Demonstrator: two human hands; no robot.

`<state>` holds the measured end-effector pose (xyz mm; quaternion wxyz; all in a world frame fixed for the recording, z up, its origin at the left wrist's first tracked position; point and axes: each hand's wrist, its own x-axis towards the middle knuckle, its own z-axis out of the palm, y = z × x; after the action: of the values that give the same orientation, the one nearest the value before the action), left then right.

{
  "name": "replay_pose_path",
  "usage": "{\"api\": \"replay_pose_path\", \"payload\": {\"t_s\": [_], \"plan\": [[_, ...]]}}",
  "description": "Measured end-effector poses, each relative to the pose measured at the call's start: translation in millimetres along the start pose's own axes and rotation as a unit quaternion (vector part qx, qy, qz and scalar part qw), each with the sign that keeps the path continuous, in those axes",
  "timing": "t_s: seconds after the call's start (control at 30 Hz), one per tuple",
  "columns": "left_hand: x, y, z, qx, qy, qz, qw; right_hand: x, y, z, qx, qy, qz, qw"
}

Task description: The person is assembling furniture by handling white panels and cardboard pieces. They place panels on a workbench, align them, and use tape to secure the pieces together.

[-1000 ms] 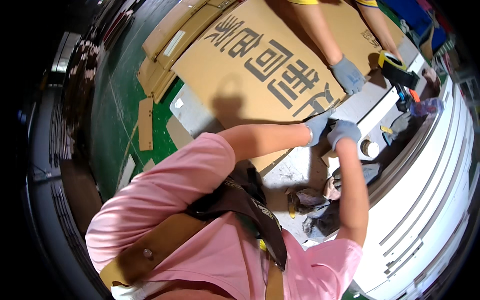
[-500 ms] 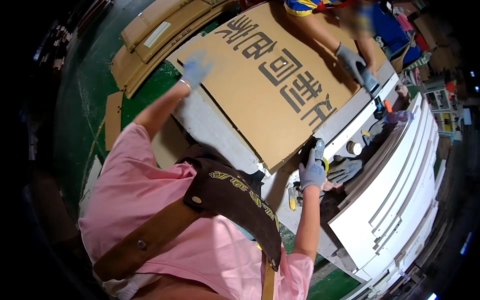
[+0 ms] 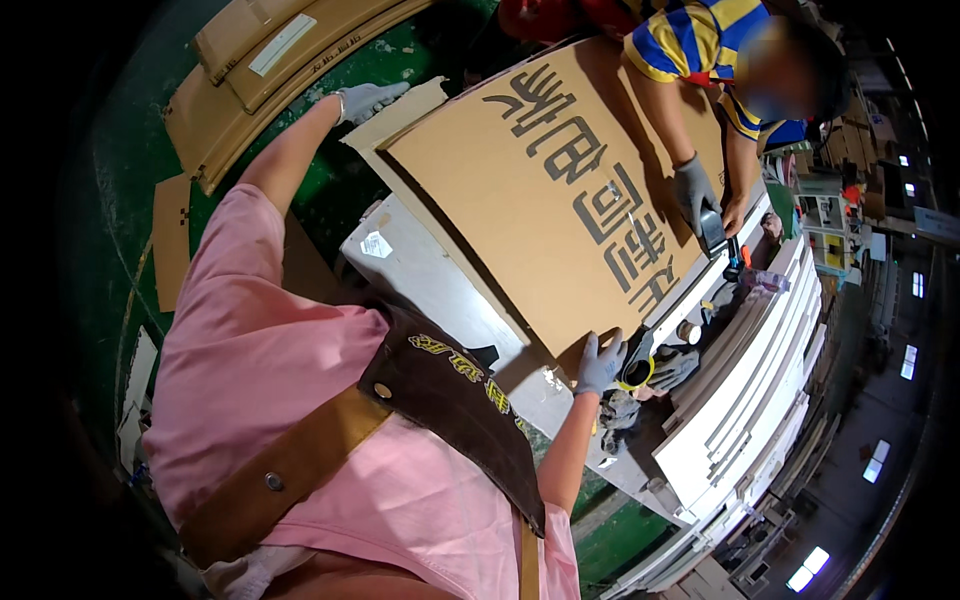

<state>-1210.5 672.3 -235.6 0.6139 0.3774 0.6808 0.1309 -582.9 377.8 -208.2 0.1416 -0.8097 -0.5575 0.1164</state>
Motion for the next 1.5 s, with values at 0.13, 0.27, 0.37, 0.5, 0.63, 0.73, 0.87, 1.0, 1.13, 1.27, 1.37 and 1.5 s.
{"api": "replay_pose_path", "payload": {"t_s": [0.13, 0.27, 0.37, 0.5, 0.63, 0.73, 0.87, 1.0, 1.13, 1.27, 1.37, 1.5], "plan": [[-14, 22, 34, 0.288, -0.133, 0.147, 0.937, 1, -14, 27, -0.074, 0.03, 0.09, 0.993], [-35, -5, 87, 0.223, 0.065, 0.24, 0.943, -2, -8, 31, -0.097, 0.028, 0.103, 0.99], [-32, -12, 85, 0.165, 0.039, 0.281, 0.945, 5, -23, 24, -0.119, 0.007, 0.102, 0.988], [-14, -20, 36, -0.221, -0.214, 0.19, 0.932, 29, -107, 16, -0.172, 0.063, -0.112, 0.977], [3, -47, 25, -0.21, -0.172, 0.089, 0.958, 69, -259, 51, 0.002, -0.068, -0.343, 0.937], [19, -67, 25, -0.351, -0.229, 0.037, 0.907, 92, -368, 88, 0.026, -0.116, -0.5, 0.858], [33, -77, 28, -0.381, -0.243, 0.009, 0.892, 115, -456, 136, -0.063, -0.148, -0.616, 0.771], [35, -74, 29, -0.409, -0.31, 0.088, 0.854, 127, -483, 159, -0.245, -0.271, -0.587, 0.722], [30, -68, 31, -0.396, -0.302, 0.066, 0.865, 131, -490, 171, -0.221, -0.28, -0.578, 0.734], [24, -59, 31, -0.431, -0.304, 0.04, 0.849, 130, -486, 176, -0.171, -0.24, -0.575, 0.763], [18, -46, 34, -0.42, -0.32, 0.042, 0.848, 132, -485, 178, -0.153, -0.233, -0.576, 0.769], [8, -29, 47, -0.289, -0.25, 0.11, 0.918, 130, -476, 170, -0.112, -0.212, -0.573, 0.784]]}}
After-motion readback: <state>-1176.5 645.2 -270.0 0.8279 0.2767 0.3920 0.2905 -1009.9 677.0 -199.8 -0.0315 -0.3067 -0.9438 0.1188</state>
